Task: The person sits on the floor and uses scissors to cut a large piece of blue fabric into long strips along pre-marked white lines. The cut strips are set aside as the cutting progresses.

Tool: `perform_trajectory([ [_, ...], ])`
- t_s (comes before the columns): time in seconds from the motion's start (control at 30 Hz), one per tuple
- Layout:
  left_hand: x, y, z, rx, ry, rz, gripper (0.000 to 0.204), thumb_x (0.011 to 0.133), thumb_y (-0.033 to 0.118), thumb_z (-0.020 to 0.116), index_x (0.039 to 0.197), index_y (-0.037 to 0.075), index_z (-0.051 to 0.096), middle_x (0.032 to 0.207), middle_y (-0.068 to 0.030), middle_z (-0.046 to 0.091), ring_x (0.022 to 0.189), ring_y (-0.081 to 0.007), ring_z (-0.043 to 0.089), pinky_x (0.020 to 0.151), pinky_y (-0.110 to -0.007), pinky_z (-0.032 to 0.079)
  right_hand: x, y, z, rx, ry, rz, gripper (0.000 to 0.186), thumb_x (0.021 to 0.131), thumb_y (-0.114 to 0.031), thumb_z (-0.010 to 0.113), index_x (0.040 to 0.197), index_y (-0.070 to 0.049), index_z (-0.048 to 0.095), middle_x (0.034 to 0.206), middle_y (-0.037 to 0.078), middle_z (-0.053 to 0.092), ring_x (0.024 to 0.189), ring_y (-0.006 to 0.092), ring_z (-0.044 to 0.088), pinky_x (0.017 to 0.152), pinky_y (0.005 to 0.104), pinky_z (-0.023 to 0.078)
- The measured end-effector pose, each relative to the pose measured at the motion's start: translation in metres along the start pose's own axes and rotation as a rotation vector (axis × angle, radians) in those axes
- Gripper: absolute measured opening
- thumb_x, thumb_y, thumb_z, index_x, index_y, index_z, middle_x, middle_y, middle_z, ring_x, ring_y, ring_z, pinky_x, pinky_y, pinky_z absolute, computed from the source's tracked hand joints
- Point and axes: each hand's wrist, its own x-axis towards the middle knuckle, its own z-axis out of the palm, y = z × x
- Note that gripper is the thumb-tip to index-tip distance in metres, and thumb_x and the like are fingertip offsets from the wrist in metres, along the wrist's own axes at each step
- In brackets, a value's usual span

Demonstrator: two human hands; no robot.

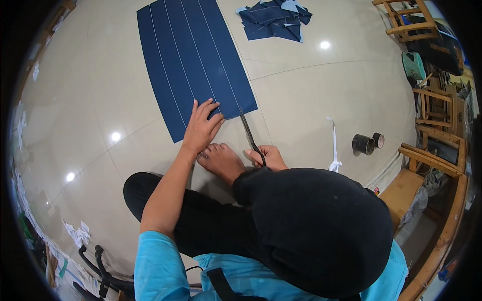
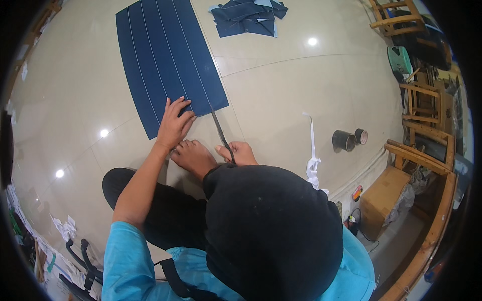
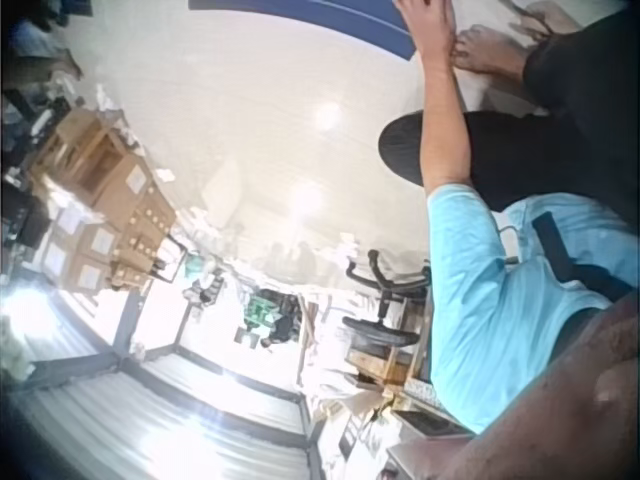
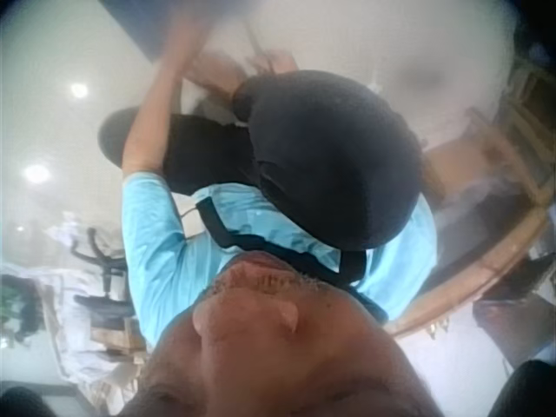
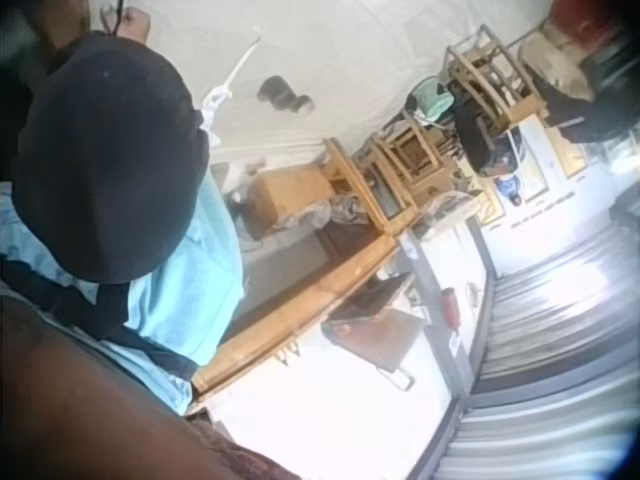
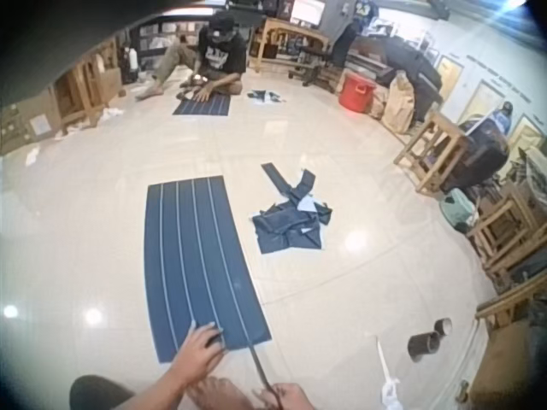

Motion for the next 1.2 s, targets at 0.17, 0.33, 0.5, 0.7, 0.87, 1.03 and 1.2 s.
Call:
perform_trajectory([
  [0.17,0.0002,0.0032,-0.0012,0.000,0.008,-0.002,0.014,0.094,0.018,0.073,0.106,0.012,0.071,0.134,-0.0102,0.061,0.141,-0.0329,0.049,0.125,-0.062,0.028,0.0019,0.0046,0.0007,-0.010,0.023,-0.002,0.047,0.090,-0.037,0.086,0.065,-0.005,0.060,0.058,0.002,0.059,0.051,0.0078,0.050,0.049,0.0280,0.038],
  [0.33,0.0003,0.0022,-0.0030,0.006,0.011,0.000,0.014,0.094,0.018,0.073,0.107,0.012,0.070,0.134,-0.0105,0.061,0.141,-0.0326,0.050,0.125,-0.062,0.028,0.0023,0.0021,0.0026,-0.015,0.029,-0.002,0.047,0.089,-0.036,0.087,0.065,-0.006,0.060,0.058,0.002,0.059,0.051,0.0079,0.050,0.048,0.0276,0.037],
  [0.5,0.0008,0.0021,-0.0023,0.010,0.020,0.008,0.014,0.094,0.018,0.073,0.107,0.012,0.070,0.134,-0.0105,0.061,0.141,-0.0326,0.050,0.125,-0.062,0.028,-0.0009,-0.0030,0.0034,-0.004,0.039,0.002,0.047,0.088,-0.035,0.087,0.064,-0.006,0.060,0.058,0.002,0.059,0.051,0.0079,0.050,0.048,0.0276,0.037],
  [0.7,0.0013,0.0035,-0.0015,0.017,0.010,0.000,0.015,0.094,0.018,0.073,0.107,0.012,0.070,0.135,-0.0095,0.061,0.141,-0.0322,0.049,0.125,-0.062,0.028,0.0025,0.0022,0.0001,-0.053,0.038,-0.019,0.045,0.087,-0.034,0.088,0.064,-0.005,0.061,0.058,0.002,0.059,0.050,0.0081,0.050,0.047,0.0277,0.037],
  [0.87,0.0008,0.0033,-0.0014,0.020,0.015,-0.001,0.015,0.094,0.019,0.073,0.107,0.012,0.070,0.135,-0.0090,0.061,0.141,-0.0319,0.049,0.125,-0.062,0.028,0.0008,-0.0006,0.0002,-0.063,0.043,-0.028,0.042,0.086,-0.032,0.087,0.066,-0.004,0.063,0.057,0.002,0.059,0.050,0.0082,0.050,0.047,0.0280,0.037],
  [1.03,0.0002,0.0027,-0.0008,0.028,0.012,0.000,0.015,0.094,0.019,0.073,0.107,0.012,0.070,0.135,-0.0091,0.061,0.141,-0.0318,0.049,0.125,-0.062,0.029,0.0010,0.0011,0.0000,-0.065,0.038,-0.020,0.041,0.086,-0.031,0.087,0.067,-0.003,0.065,0.057,0.002,0.059,0.051,0.0081,0.050,0.047,0.0282,0.036],
  [1.2,0.0008,0.0051,-0.0013,-0.002,0.032,-0.005,0.014,0.092,0.015,0.075,0.105,0.010,0.071,0.134,-0.0108,0.062,0.141,-0.0336,0.050,0.125,-0.062,0.028,0.0030,0.0052,-0.0012,-0.060,0.040,-0.020,0.040,0.086,-0.030,0.087,0.067,-0.002,0.065,0.057,0.002,0.059,0.051,0.0079,0.050,0.047,0.0282,0.036],
])
